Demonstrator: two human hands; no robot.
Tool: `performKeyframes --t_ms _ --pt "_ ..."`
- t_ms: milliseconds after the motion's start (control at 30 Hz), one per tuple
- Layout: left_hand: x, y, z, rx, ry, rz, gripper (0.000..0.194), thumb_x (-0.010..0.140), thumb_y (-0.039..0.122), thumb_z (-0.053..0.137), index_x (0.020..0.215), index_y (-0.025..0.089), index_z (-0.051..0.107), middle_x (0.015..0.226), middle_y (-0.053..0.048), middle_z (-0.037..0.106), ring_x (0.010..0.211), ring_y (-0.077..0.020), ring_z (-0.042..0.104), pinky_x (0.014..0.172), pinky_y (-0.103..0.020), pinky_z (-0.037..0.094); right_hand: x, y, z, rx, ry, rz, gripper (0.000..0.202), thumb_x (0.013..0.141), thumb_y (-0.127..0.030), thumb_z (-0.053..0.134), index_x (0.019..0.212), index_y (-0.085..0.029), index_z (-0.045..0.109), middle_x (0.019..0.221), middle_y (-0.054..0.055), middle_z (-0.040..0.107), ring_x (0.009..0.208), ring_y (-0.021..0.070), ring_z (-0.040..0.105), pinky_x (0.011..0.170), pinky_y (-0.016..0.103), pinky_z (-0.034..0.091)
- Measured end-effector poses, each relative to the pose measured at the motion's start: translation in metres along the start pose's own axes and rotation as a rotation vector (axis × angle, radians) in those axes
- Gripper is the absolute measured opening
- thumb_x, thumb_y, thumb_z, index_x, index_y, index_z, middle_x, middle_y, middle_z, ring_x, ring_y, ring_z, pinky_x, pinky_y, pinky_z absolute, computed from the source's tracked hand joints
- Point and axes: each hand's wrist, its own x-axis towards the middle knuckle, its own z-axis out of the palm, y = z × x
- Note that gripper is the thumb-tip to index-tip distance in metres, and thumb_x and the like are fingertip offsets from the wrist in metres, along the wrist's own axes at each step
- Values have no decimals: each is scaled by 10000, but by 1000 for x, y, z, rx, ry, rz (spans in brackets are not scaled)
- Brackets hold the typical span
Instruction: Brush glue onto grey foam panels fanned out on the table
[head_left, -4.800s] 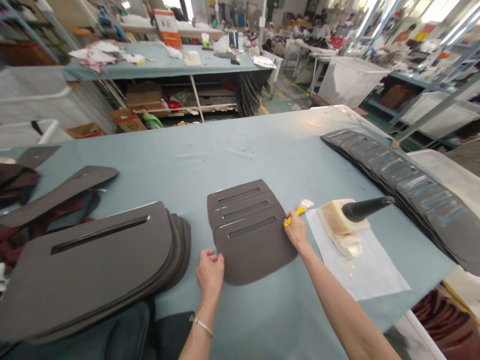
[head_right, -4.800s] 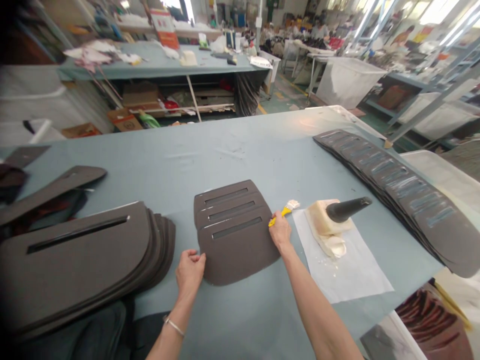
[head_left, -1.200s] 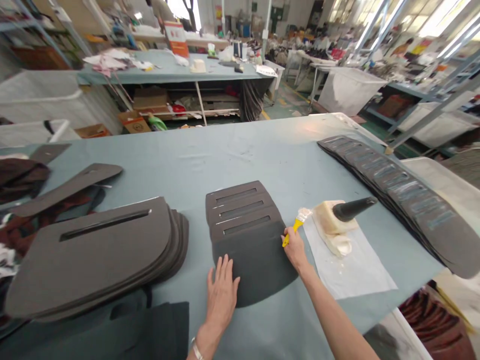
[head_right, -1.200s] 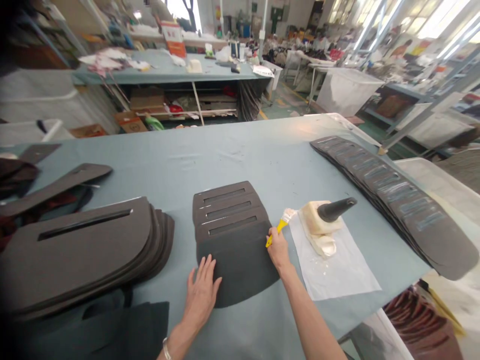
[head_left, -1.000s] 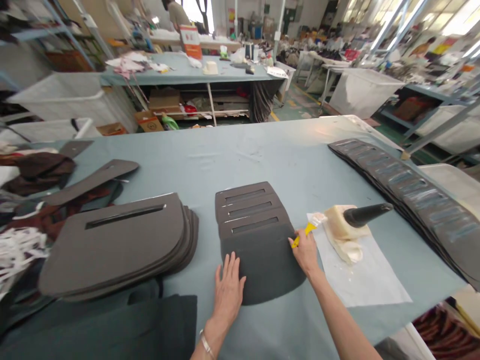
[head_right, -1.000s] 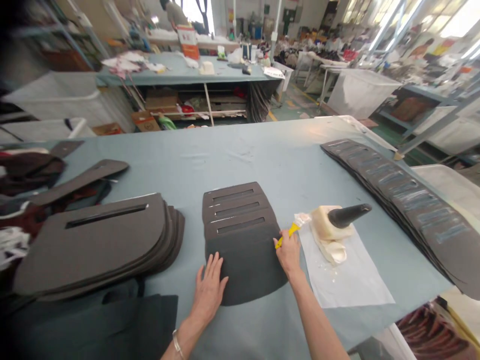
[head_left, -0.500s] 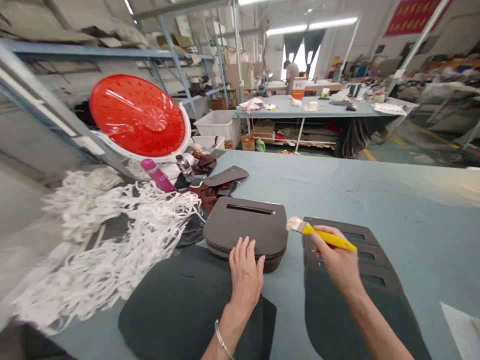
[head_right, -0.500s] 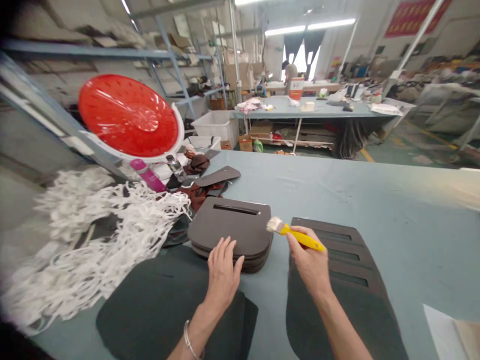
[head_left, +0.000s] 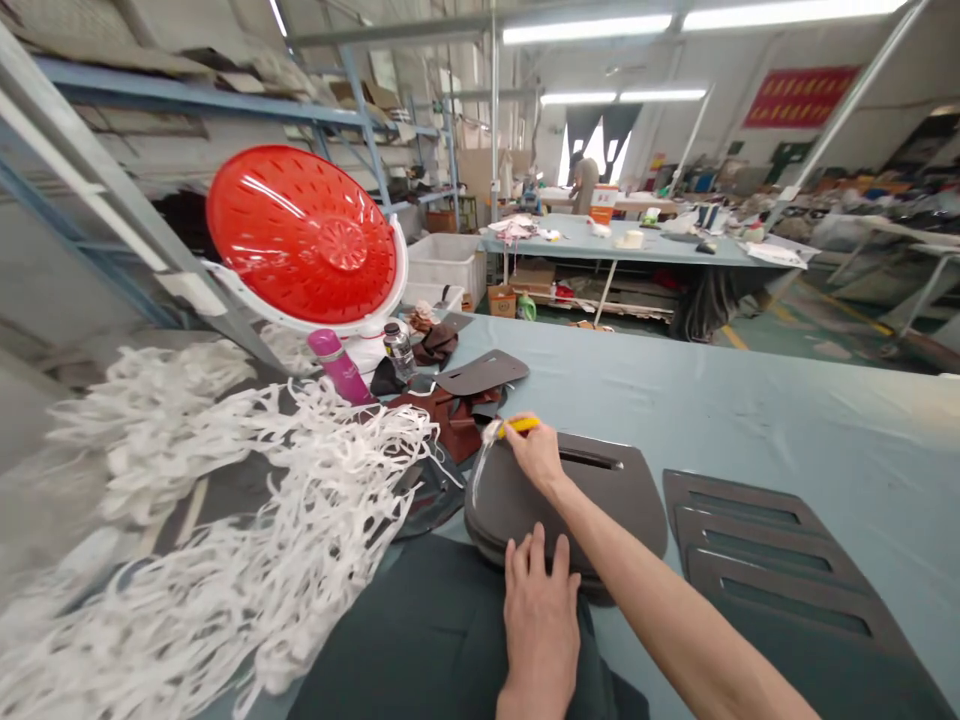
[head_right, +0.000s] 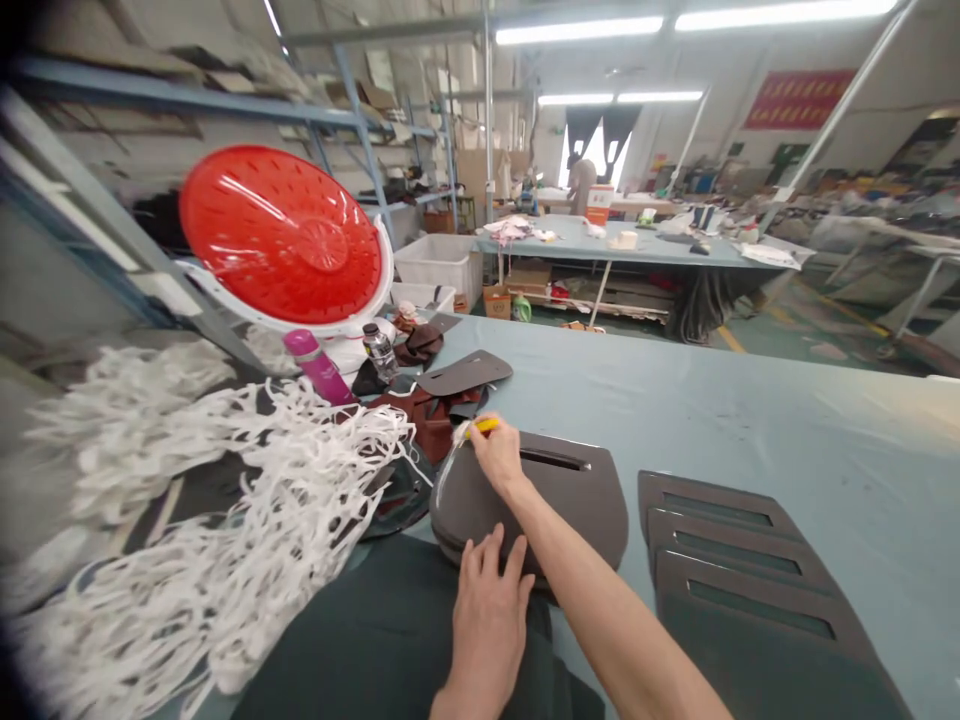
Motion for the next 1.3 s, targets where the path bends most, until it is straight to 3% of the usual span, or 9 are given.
performKeyframes --t_ms 100,200,433,533,733,900,1067,1167,1300 --pt "3 -3 0 -4 -6 -21 373 846 225 518 1208 299 571 1283 -57 518 1139 -267 465 964 -476 447 23 6 7 -91 156 23 257 778 -398 526 827 -194 674 693 14 668 613 157 612 648 262 454" --pt "6 -5 0 -15 -22 -26 363 848 228 524 1197 307 581 1259 -58 519 1112 -258 459 954 -462 447 24 22 -17 -184 170 68 276 762 -419 528 814 -194 678 693 26 679 635 176 627 666 271 454" --pt "11 -4 -3 13 -27 19 342 875 255 486 1197 309 588 1231 -76 511 1042 -249 455 930 -446 431 -20 84 -181 -560 580 320 298 743 -392 488 729 -159 673 692 91 687 704 236 640 711 316 434" --pt "12 -3 -4 51 -31 65 341 873 241 484 1191 292 597 1226 -96 507 1006 -245 460 914 -444 423 -38 83 -213 -507 635 337 305 756 -426 508 763 -164 665 645 58 674 640 204 632 682 291 433" --pt "13 -1 -3 52 -63 76 354 883 280 458 1215 283 579 1238 -113 499 970 -268 465 812 -437 443 -114 68 -210 -408 556 334 303 798 -469 528 730 -185 609 566 -9 612 508 139 565 581 242 413" --pt "16 -8 -11 -159 -106 30 322 880 298 460 1165 253 602 1220 -117 534 996 -270 510 832 -448 441 -187 20 -196 -411 556 271 229 810 -383 578 690 -188 574 601 -22 584 504 111 525 544 224 399" --pt "46 -50 -35 -645 -118 -132 338 927 304 335 1197 206 512 1171 -78 605 1064 -174 567 927 -347 438 -173 -31 -97 -71 244 35 90 837 -284 569 823 -206 614 734 12 642 607 127 587 601 234 465" --pt "63 -78 -43 -605 -122 -202 352 929 311 310 1220 195 469 1170 -77 618 1076 -179 573 945 -363 424 -164 -39 -47 40 61 -84 103 851 -277 548 893 -225 626 809 31 678 701 153 631 673 260 498" --pt "68 -96 -36 -366 -168 -142 335 917 246 307 1177 190 513 1086 -69 655 1016 -196 584 949 -397 395 -185 -10 -82 -63 126 11 89 837 -276 558 840 -226 632 749 22 663 621 148 614 608 261 500"
